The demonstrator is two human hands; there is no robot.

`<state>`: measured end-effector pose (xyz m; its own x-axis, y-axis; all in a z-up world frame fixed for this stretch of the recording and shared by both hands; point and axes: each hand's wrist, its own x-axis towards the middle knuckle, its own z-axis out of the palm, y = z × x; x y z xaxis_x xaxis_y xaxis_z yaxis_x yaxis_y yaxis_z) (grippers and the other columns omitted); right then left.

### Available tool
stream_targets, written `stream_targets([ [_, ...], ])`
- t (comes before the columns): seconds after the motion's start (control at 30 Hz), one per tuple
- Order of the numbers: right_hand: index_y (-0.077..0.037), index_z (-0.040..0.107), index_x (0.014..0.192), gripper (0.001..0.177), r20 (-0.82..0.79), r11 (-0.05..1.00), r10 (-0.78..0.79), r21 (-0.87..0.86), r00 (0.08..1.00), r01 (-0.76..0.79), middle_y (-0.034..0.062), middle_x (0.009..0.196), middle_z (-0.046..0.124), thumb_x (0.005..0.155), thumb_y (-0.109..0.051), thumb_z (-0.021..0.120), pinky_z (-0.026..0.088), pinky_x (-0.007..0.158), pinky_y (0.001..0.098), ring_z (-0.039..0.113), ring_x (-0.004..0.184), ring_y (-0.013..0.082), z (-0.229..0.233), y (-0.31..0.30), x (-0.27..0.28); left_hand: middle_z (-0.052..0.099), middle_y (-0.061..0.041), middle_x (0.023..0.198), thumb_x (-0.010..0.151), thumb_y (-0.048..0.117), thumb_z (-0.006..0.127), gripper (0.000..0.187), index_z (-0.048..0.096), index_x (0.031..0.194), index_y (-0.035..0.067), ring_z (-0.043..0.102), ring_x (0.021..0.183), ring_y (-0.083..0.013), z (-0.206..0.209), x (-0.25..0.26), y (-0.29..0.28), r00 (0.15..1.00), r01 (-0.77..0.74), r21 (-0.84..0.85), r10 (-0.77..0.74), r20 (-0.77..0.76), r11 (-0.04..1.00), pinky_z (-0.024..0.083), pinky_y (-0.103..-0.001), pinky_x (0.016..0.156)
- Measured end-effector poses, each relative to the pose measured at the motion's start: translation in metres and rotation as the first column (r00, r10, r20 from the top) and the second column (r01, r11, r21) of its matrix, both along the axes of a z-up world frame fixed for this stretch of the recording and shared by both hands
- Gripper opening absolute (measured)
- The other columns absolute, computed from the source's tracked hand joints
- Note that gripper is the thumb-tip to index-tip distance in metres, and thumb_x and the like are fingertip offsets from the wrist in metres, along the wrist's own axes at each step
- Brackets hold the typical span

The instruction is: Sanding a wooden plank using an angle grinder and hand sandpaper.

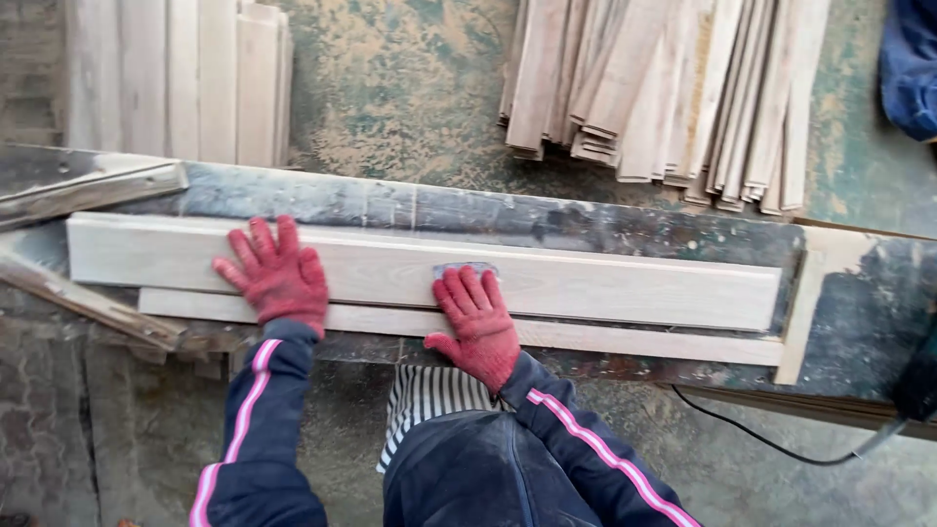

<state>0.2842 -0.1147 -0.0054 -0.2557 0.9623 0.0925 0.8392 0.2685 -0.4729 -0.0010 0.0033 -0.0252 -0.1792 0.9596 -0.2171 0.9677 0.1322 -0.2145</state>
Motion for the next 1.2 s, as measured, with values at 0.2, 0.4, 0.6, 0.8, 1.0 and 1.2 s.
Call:
stream_targets([
  [0.2,-0.020,0.059,0.144,0.080,0.245,0.995,0.085,0.034,0.966,-0.096,0.0073,0.144,0.062,0.091,-0.077,0.044,0.032,0.123,0.0534,0.051,0.140,0.0297,0.020,-0.029,0.077,0.038,-0.014,0.168,0.105,0.060,0.035,0.067,0.039,0.164,0.028,0.022,0.158,-0.0407,0.013,-0.021,0.000,0.975,0.196,0.057,-0.201,0.099,0.979,0.004,-0.065,0.126],
  [0.4,-0.014,0.060,0.135,0.079,0.307,0.991,0.130,-0.028,0.943,-0.127,0.0104,0.135,0.061,0.093,-0.076,0.035,0.037,0.119,0.0546,0.054,0.133,0.0330,0.036,-0.032,0.105,0.055,-0.014,0.153,0.092,0.069,0.054,0.077,0.056,0.153,0.021,0.040,0.147,-0.0395,0.000,-0.054,0.007,0.870,0.385,0.348,-0.462,0.173,0.855,0.014,-0.070,0.122],
  [0.6,-0.009,0.063,0.132,0.082,0.128,0.919,0.375,0.077,0.918,-0.387,0.0167,0.132,0.063,0.098,-0.075,0.030,0.038,0.114,0.0571,0.055,0.131,0.0377,0.035,0.060,-0.050,0.055,-0.019,0.152,0.095,0.065,0.057,0.072,0.057,0.151,0.019,0.041,0.146,-0.0439,0.013,-0.051,0.011,0.849,0.357,0.333,-0.452,0.273,0.872,0.013,-0.075,0.119],
  [0.8,-0.015,0.063,0.136,0.078,0.168,0.888,0.427,0.105,0.888,-0.447,0.0111,0.136,0.065,0.098,-0.074,0.028,0.034,0.116,0.0597,0.054,0.133,0.0324,0.037,0.077,-0.064,0.053,-0.018,0.153,0.097,0.062,0.057,0.069,0.055,0.151,0.018,0.040,0.146,-0.0431,0.017,-0.052,0.011,0.844,0.354,0.313,-0.445,0.298,0.881,0.013,-0.075,0.119],
  [1.0,-0.014,0.061,0.133,0.069,0.305,0.903,0.411,-0.010,0.859,-0.429,0.0122,0.133,0.061,0.097,-0.068,0.037,0.039,0.113,0.0585,0.054,0.129,0.0353,0.047,0.031,0.023,0.050,-0.019,0.154,0.098,0.064,0.052,0.071,0.052,0.153,0.020,0.037,0.148,-0.0431,0.014,-0.052,0.011,0.839,0.331,0.282,-0.418,0.349,0.900,0.011,-0.075,0.120],
  [1.2,-0.012,0.063,0.132,0.077,0.160,0.855,0.482,0.127,0.861,-0.502,0.0140,0.132,0.063,0.100,-0.071,0.025,0.039,0.111,0.0592,0.056,0.129,0.0367,0.036,0.083,-0.092,0.048,-0.019,0.156,0.099,0.064,0.051,0.071,0.049,0.154,0.020,0.034,0.149,-0.0433,0.016,-0.053,0.012,0.841,0.350,0.261,-0.425,0.336,0.900,0.010,-0.076,0.119],
])
